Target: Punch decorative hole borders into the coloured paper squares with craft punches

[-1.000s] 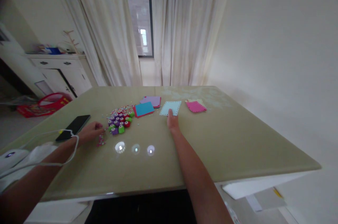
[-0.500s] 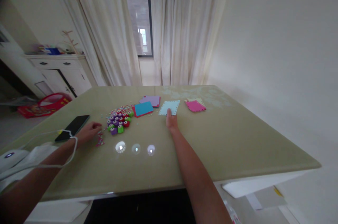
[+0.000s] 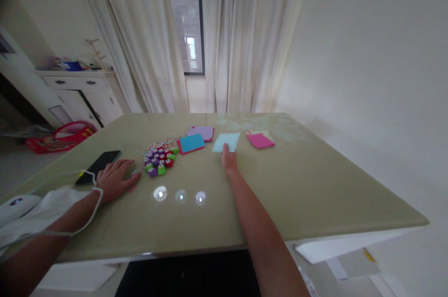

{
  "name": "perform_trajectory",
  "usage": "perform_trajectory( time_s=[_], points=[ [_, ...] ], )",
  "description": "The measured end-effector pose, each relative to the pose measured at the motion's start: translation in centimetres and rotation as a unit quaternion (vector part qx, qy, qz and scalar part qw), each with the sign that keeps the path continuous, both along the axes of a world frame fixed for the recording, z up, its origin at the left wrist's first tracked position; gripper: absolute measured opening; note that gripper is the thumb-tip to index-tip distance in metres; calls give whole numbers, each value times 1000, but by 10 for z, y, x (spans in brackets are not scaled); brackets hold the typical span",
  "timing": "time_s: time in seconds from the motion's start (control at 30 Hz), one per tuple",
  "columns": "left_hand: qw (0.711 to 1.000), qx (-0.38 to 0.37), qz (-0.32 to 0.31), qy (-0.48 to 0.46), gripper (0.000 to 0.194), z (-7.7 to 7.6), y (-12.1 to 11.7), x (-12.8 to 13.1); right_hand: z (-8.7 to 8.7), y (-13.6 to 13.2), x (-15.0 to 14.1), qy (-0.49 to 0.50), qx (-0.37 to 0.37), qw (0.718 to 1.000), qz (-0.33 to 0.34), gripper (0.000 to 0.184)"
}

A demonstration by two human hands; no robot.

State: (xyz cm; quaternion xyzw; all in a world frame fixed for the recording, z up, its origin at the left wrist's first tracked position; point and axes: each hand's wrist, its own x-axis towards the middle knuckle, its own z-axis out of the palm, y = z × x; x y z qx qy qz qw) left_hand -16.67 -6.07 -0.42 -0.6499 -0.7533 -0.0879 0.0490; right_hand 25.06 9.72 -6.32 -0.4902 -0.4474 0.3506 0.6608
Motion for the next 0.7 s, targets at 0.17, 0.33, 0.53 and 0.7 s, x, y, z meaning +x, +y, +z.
perform_trajectory(
  time_s=[0.17, 0.33, 0.53, 0.7],
  points=[
    [1000, -3, -5, -6, 78, 7, 15, -3, -2, 0, 1, 0, -4, 1000, 5, 36],
    [1000, -8, -16, -16, 82, 9, 11, -2, -5, 2, 1, 6, -3, 1000, 9, 42],
    [999, -8, 23, -40, 88, 13, 21, -3, -2, 0, 1, 5, 1, 1000, 14, 44],
    [997, -26, -40, -68, 93, 13, 7, -27, 0, -2, 2, 5, -11, 1000, 7, 39]
  ],
)
